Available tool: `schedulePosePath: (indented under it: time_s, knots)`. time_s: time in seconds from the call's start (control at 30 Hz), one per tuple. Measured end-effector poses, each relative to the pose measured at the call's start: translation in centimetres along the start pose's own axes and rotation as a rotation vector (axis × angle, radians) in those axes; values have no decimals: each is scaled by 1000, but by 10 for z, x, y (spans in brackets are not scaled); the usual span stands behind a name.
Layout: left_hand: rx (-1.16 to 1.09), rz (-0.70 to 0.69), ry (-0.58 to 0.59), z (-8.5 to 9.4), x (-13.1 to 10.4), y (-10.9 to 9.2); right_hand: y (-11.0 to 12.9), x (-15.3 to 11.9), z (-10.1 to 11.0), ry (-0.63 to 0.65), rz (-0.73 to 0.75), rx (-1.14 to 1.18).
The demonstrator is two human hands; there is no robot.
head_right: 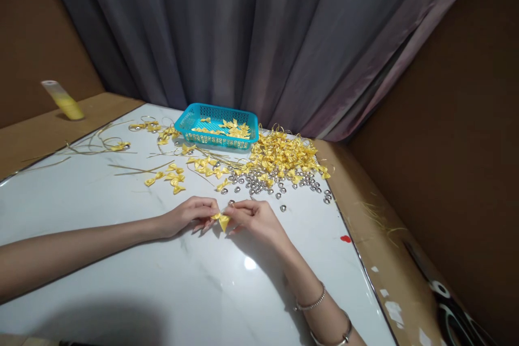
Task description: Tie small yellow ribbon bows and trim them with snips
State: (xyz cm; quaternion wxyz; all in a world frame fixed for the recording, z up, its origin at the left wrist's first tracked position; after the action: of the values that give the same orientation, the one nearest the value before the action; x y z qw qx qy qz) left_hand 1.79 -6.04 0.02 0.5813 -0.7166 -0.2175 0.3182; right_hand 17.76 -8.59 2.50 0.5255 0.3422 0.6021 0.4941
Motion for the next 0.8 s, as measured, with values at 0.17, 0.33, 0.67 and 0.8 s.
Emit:
schedulePosePath:
  time_s: [0.17, 0.33, 0.67, 0.8]
  knots:
    - [70, -45, 1, -1, -1, 0, -3, -1, 0, -22, -62, 133]
    - [137, -61, -1, -5, -1, 0, 1, 0, 0, -64, -17, 133]
    - [282, -31, 8, -8, -3, -5, -3, 6, 22, -270, 220, -113]
    - [290, -37, 25, -7, -3, -5, -1, 6, 31, -363, 238, -74]
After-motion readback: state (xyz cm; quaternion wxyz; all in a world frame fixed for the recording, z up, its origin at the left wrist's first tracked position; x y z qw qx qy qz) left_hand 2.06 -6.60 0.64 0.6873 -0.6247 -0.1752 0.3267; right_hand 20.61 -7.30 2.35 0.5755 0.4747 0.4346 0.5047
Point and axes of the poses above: each hand's wrist, its own x-axis towards the middle knuckle, its own z-axis out of the back of the hand, y = z × x, the point moved 3 cm from there along x, towards the middle knuckle, and after that the axes turned 1 degree about y, right-handed, at the moved point
